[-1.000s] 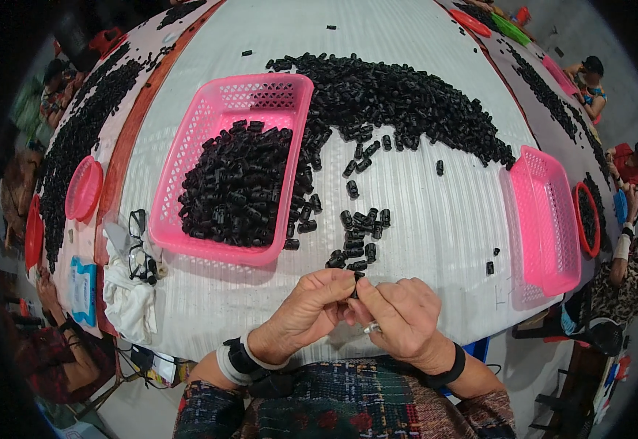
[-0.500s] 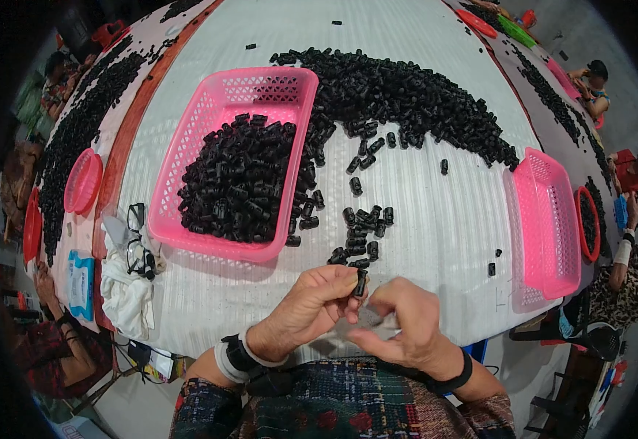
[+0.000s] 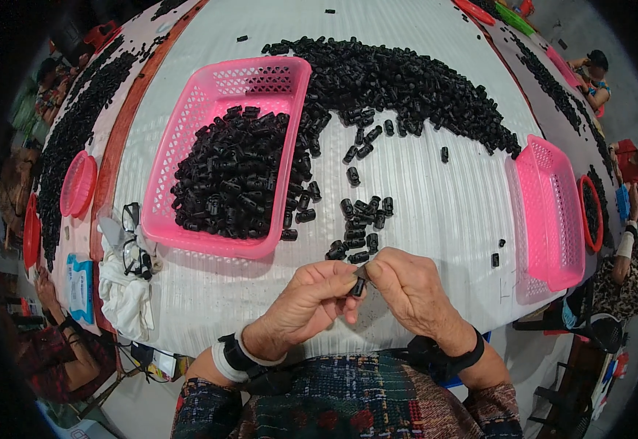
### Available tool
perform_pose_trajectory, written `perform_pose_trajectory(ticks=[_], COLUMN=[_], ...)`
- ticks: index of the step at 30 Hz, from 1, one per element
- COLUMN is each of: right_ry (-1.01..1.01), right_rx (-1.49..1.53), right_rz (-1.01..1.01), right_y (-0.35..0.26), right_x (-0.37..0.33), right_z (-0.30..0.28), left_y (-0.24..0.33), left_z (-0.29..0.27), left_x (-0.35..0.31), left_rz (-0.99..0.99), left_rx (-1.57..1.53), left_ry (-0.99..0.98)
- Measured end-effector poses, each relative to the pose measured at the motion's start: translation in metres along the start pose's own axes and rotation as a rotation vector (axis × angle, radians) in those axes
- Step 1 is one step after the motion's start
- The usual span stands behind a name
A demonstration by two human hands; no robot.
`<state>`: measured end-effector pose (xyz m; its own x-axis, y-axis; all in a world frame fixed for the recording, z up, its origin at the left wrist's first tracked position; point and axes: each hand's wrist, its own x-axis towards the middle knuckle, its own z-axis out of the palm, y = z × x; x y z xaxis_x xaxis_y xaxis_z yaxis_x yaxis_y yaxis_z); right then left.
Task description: Assembling small black shoe components at a workshop table using a glue applicator.
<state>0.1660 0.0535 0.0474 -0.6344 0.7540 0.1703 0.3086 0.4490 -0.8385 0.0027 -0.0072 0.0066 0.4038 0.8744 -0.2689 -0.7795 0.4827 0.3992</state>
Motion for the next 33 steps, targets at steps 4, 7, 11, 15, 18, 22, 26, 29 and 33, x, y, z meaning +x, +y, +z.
perform_pose_trajectory(ticks=[4, 7, 11, 15, 18, 22, 26, 29, 33], right_ry=[-0.004, 0.021, 0.002, 0.006, -0.008, -0.026, -0.019, -0.012, -0.021], right_rx=[-0.044, -0.057, -0.079, -0.106, -0.147, -0.181, -0.156, -0.177, -0.195], right_rz=[0.000, -0.018, -0.007, -0.007, -0.016, -0.018, -0.015, -0.017, -0.012], right_y=[0.001, 0.004, 0.005, 0.007, 0.008, 0.010, 0.013, 0.015, 0.017], right_x=[0.001, 0.000, -0.001, -0.002, -0.002, -0.004, -0.005, -0.008, -0.008], right_z=[0.002, 0.003, 0.003, 0.003, 0.003, 0.003, 0.005, 0.006, 0.005], left_y=[-0.001, -0.001, -0.002, -0.003, -0.004, -0.005, -0.007, -0.008, -0.009], left_z=[-0.003, -0.004, -0.005, -0.007, -0.007, -0.008, -0.011, -0.011, -0.010], left_x=[0.001, 0.002, 0.002, 0.003, 0.003, 0.004, 0.005, 0.007, 0.009], left_rz=[0.006, 0.008, 0.003, -0.004, -0.019, -0.037, -0.049, -0.049, -0.059], left_rx=[-0.008, -0.015, -0.025, -0.026, -0.038, -0.030, -0.014, -0.015, 0.000], left_ry=[-0.009, -0.018, -0.016, -0.011, 0.025, 0.052, 0.064, 0.066, 0.101])
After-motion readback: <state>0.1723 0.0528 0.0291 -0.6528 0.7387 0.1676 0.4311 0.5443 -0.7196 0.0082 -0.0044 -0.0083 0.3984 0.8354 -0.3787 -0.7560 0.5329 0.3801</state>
